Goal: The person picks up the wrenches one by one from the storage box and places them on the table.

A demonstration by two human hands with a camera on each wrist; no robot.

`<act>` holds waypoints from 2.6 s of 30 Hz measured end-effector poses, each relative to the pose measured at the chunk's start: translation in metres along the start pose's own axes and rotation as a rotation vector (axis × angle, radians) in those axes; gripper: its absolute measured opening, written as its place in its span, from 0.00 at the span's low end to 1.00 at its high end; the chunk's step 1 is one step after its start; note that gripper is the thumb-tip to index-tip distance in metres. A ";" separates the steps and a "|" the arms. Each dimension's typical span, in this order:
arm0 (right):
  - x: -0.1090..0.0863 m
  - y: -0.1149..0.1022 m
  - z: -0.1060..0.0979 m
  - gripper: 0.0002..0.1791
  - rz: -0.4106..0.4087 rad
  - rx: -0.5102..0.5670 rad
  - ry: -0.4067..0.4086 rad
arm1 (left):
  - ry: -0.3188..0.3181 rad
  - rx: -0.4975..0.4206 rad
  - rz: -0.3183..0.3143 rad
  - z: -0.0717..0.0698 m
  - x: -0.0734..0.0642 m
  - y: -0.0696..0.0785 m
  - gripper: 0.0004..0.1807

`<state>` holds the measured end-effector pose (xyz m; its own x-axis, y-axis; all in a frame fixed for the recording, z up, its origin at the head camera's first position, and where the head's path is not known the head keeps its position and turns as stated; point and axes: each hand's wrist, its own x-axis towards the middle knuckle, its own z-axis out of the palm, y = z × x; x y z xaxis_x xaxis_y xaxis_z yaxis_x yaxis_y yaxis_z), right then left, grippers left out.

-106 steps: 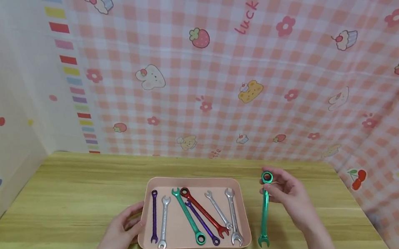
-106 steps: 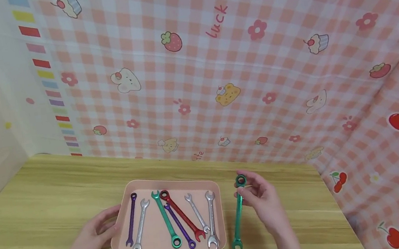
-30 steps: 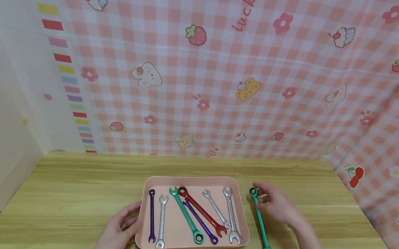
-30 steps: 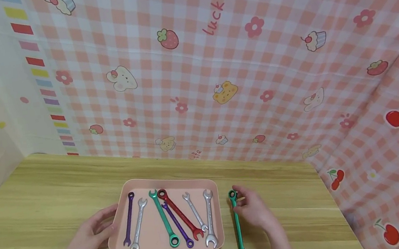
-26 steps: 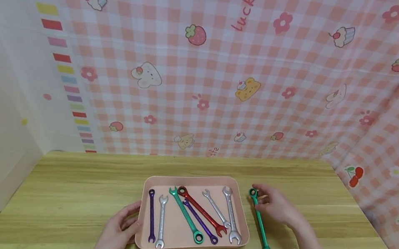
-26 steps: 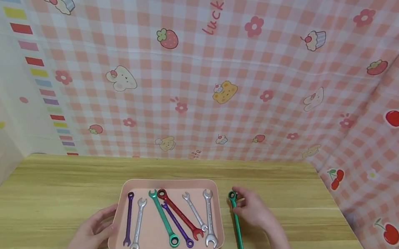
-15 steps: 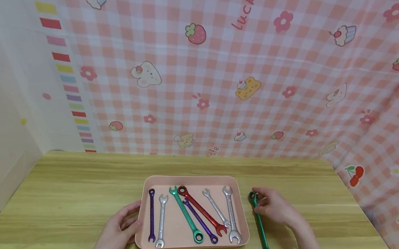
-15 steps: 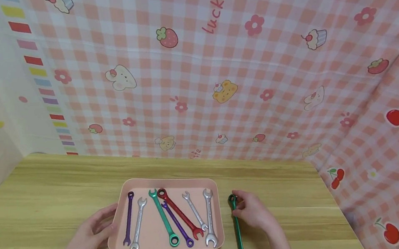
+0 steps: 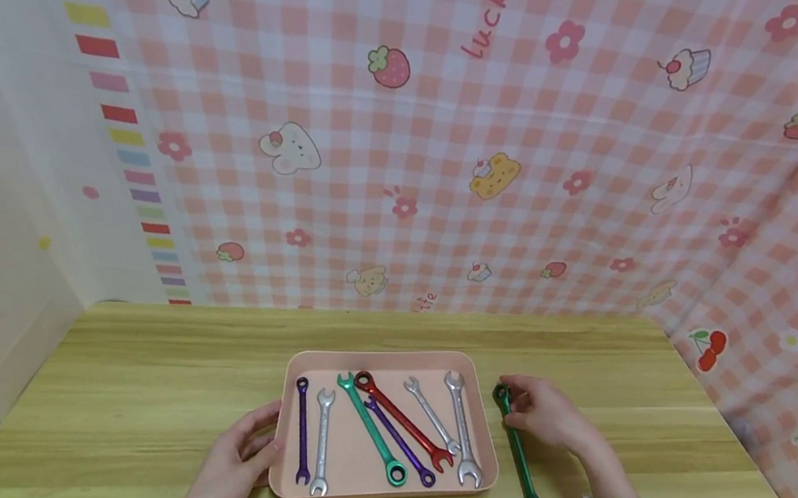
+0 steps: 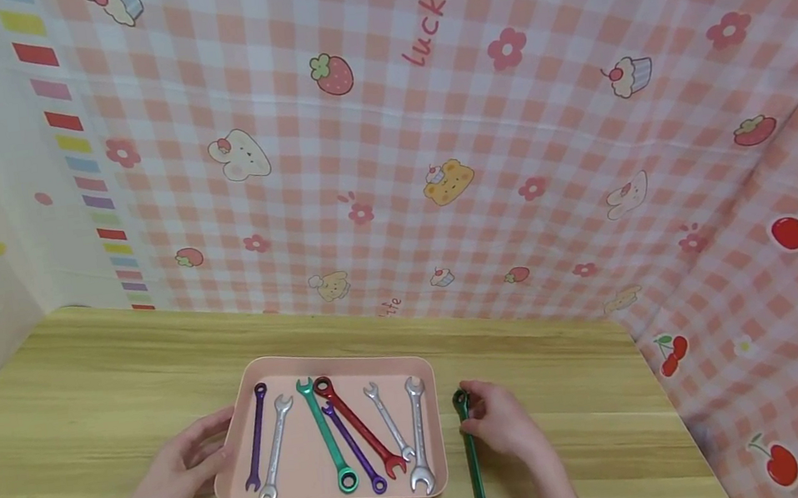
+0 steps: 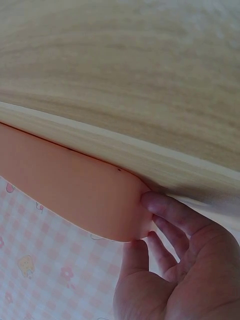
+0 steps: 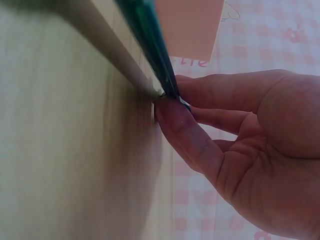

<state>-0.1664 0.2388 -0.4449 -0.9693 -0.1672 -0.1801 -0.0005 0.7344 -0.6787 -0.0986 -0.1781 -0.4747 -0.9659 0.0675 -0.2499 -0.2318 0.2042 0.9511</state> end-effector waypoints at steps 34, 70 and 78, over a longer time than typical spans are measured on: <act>0.003 -0.003 0.005 0.33 0.001 -0.130 0.059 | 0.005 0.002 0.002 0.001 -0.001 0.002 0.32; 0.001 -0.002 0.005 0.30 0.029 -0.199 0.054 | 0.004 0.001 -0.002 0.000 -0.001 0.001 0.32; 0.002 -0.003 0.005 0.30 0.046 -0.200 0.046 | 0.008 -0.004 0.000 0.000 -0.001 0.000 0.32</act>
<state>-0.1673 0.2330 -0.4468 -0.9796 -0.1042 -0.1720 -0.0008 0.8573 -0.5148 -0.0977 -0.1779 -0.4742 -0.9667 0.0600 -0.2487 -0.2324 0.2004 0.9518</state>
